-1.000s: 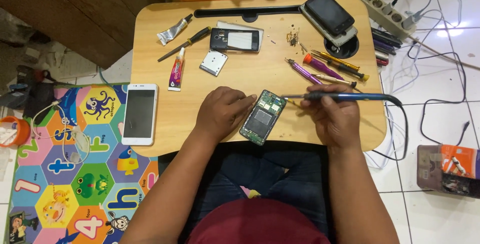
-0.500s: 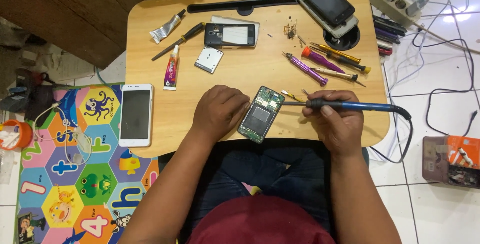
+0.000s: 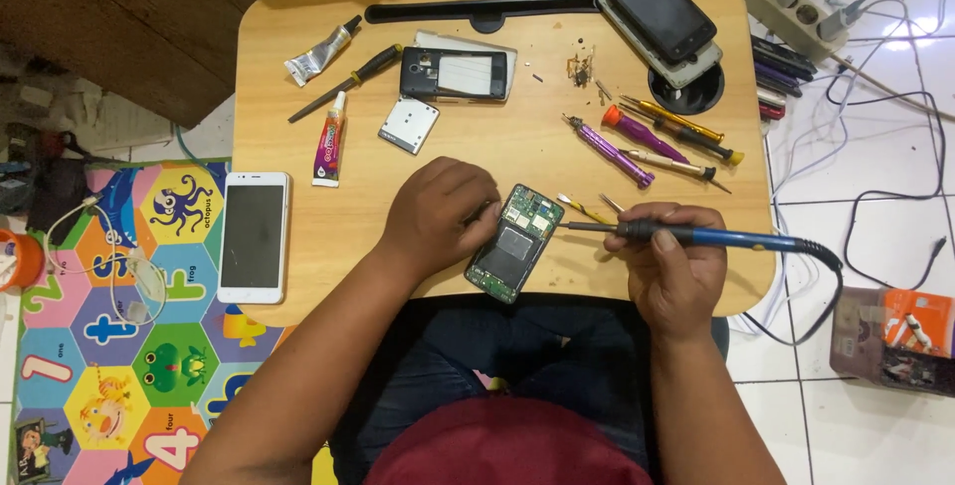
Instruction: Repairing a mobile phone motherboard by unscrewing components and soldering.
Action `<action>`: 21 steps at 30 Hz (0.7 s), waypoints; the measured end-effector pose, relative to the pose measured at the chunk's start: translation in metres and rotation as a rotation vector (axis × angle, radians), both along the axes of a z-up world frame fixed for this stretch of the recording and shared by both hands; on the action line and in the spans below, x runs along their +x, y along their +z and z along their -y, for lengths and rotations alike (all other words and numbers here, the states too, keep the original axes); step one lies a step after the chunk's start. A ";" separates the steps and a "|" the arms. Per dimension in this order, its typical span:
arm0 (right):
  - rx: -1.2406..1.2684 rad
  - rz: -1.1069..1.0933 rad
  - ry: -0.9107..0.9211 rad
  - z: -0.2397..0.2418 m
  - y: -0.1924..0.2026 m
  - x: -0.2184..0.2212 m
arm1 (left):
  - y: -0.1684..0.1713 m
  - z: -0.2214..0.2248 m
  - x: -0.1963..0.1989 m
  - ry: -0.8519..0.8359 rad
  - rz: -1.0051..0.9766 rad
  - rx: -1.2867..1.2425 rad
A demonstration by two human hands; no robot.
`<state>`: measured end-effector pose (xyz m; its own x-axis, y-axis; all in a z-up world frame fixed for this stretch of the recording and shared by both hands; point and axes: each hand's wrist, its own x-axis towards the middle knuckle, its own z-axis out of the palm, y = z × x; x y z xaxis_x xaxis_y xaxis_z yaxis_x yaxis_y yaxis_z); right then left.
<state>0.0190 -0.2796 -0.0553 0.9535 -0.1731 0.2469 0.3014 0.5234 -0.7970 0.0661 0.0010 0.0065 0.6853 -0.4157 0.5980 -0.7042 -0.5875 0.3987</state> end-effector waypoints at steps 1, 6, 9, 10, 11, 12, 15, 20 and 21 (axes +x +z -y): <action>-0.001 -0.003 0.003 -0.001 0.002 -0.001 | -0.001 0.003 0.004 0.003 -0.003 -0.001; -0.055 -0.014 -0.102 -0.004 0.007 -0.003 | -0.029 0.015 0.017 -0.050 0.143 0.039; -0.074 -0.021 -0.137 -0.006 0.007 -0.004 | -0.015 0.017 0.010 -0.040 0.161 0.060; -0.074 -0.021 -0.137 -0.006 0.006 -0.003 | -0.013 0.017 0.010 -0.040 0.161 0.060; -0.092 -0.016 -0.137 -0.006 0.005 -0.002 | -0.012 0.018 0.010 -0.044 0.169 0.080; -0.110 -0.013 -0.137 -0.005 0.004 -0.002 | -0.010 0.018 0.010 -0.049 0.176 0.100; -0.148 -0.014 -0.121 -0.009 0.009 -0.004 | -0.019 0.021 0.010 -0.044 0.201 0.118; -0.181 -0.013 -0.133 -0.015 0.015 -0.003 | -0.025 0.021 0.012 -0.055 0.197 0.114; -0.191 -0.009 -0.137 -0.017 0.017 -0.003 | -0.026 0.020 0.012 -0.054 0.207 0.113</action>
<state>0.0157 -0.2623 -0.0380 0.9265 -0.2522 0.2792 0.3518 0.3175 -0.8806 0.0783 -0.0194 -0.0196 0.5281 -0.5206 0.6709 -0.7958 -0.5791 0.1770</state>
